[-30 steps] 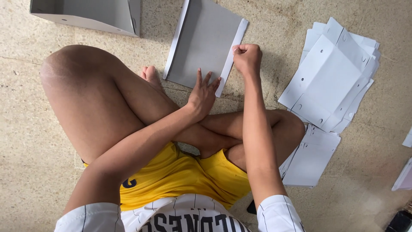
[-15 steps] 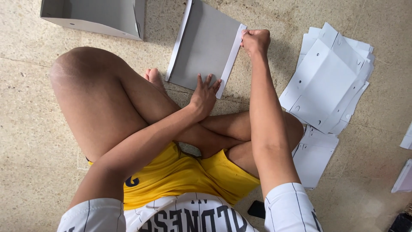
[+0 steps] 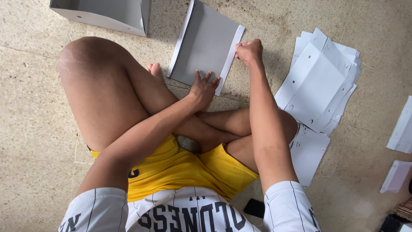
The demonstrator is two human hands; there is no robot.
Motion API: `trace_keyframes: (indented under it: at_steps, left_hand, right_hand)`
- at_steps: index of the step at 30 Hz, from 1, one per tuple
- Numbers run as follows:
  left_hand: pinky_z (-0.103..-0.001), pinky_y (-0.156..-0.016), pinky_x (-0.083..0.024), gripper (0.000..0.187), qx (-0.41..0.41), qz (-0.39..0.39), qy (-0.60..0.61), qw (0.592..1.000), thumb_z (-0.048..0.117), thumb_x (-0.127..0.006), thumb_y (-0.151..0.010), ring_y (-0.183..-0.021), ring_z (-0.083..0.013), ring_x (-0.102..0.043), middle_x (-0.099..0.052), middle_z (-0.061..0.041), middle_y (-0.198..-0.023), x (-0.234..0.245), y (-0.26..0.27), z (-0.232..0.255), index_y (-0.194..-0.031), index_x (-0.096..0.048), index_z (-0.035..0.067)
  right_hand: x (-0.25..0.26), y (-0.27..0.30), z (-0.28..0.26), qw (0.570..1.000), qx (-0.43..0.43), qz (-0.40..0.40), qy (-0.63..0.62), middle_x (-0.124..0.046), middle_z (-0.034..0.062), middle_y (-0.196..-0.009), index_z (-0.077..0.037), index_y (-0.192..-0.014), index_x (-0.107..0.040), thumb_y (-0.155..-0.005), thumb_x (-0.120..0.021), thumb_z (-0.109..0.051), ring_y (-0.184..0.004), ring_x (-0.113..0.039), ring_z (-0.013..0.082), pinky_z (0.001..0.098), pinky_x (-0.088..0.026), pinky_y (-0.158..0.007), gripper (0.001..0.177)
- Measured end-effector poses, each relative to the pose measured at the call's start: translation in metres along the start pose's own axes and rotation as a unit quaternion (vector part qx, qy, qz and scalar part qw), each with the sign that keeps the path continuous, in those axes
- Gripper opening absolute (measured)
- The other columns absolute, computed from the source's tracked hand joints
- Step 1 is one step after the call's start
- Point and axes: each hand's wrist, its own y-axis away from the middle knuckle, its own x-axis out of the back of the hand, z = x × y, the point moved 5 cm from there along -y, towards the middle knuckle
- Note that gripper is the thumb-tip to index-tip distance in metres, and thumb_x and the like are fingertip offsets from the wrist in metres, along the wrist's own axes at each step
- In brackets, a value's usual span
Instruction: Folding flat cardboard sheets into rectangular boxes while sitting on the floor.
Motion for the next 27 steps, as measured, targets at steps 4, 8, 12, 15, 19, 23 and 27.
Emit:
trace_keyframes:
  at_steps: [4, 8, 12, 15, 19, 23, 27]
  left_hand:
    - [-0.073, -0.114, -0.011, 0.069, -0.006, -0.005, 0.008, 1.0, 0.036, -0.04, -0.103, -0.157, -0.0299, -0.002, 0.003, 0.007, -0.17, 0.004, 0.002, -0.002, -0.162, -0.009, 0.018]
    - [-0.076, -0.112, -0.015, 0.068, -0.002, 0.056, 0.01, 0.998, 0.028, -0.052, -0.098, -0.154, -0.0347, -0.015, -0.012, 0.004, -0.169, -0.006, -0.005, 0.0, -0.159, -0.024, 0.015]
    - [-0.079, -0.11, -0.018, 0.064, 0.008, 0.124, 0.012, 0.992, 0.02, -0.059, -0.094, -0.15, -0.0386, -0.027, -0.028, 0.002, -0.167, -0.005, 0.001, 0.002, -0.155, -0.04, 0.013]
    - [-0.079, -0.11, -0.019, 0.063, 0.01, 0.131, -0.003, 0.991, 0.025, -0.057, -0.095, -0.15, -0.0381, -0.028, -0.029, 0.004, -0.166, -0.009, -0.002, 0.001, -0.155, -0.04, 0.015]
    - [-0.078, -0.11, -0.019, 0.061, 0.014, 0.139, -0.007, 0.99, 0.025, -0.057, -0.096, -0.151, -0.0378, -0.027, -0.029, 0.004, -0.166, -0.008, 0.003, 0.003, -0.154, -0.042, 0.014]
    - [-0.076, -0.111, -0.018, 0.062, 0.022, 0.135, -0.002, 0.991, 0.028, -0.055, -0.098, -0.152, -0.0366, -0.025, -0.028, 0.005, -0.167, -0.013, -0.005, 0.003, -0.156, -0.039, 0.016]
    - [-0.074, -0.112, -0.019, 0.064, 0.03, 0.117, -0.024, 0.992, 0.031, -0.055, -0.098, -0.152, -0.0349, -0.023, -0.025, 0.007, -0.168, -0.011, -0.001, 0.005, -0.158, -0.036, 0.017]
  right_hand:
    - [0.001, 0.037, -0.001, 0.999, 0.0, -0.035, 0.019, -0.075, 0.0071, -0.072, -0.006, -0.076, -0.07, -0.093, -0.061, -0.002, -0.053, -0.064, 0.003, 0.0135, -0.055, -0.05, 0.02]
    - [-0.032, 0.013, 0.049, 0.996, 0.054, -0.044, 0.063, -0.072, 0.0096, -0.088, -0.005, -0.082, -0.072, -0.089, -0.063, -0.009, -0.064, -0.071, 0.0103, 0.0194, -0.053, -0.056, 0.013]
    - [-0.046, 0.033, 0.072, 0.986, 0.136, -0.015, 0.094, -0.076, 0.0111, -0.08, -0.014, -0.077, -0.079, -0.086, -0.061, -0.018, -0.094, -0.072, 0.0367, 0.0467, -0.059, -0.078, 0.02]
    - [-0.04, 0.097, 0.055, 0.987, 0.13, -0.027, 0.087, -0.075, 0.0201, -0.093, -0.004, -0.092, -0.077, -0.088, -0.065, -0.019, -0.1, -0.07, 0.0436, 0.0519, -0.058, -0.084, 0.02]
    - [-0.05, 0.123, 0.066, 0.984, 0.128, -0.057, 0.107, -0.075, 0.0206, -0.095, -0.005, -0.092, -0.078, -0.087, -0.059, -0.013, -0.099, -0.07, 0.0447, 0.0543, -0.057, -0.084, 0.021]
    - [-0.051, 0.141, 0.071, 0.989, 0.094, -0.077, 0.086, -0.076, 0.0113, -0.087, -0.012, -0.09, -0.079, -0.086, -0.061, -0.014, -0.093, -0.073, 0.037, 0.0478, -0.059, -0.08, 0.019]
    - [-0.052, 0.142, 0.073, 0.992, 0.092, -0.062, 0.062, -0.076, 0.01, -0.085, -0.012, -0.092, -0.079, -0.088, -0.062, -0.015, -0.091, -0.073, 0.0351, 0.0456, -0.058, -0.077, 0.018]
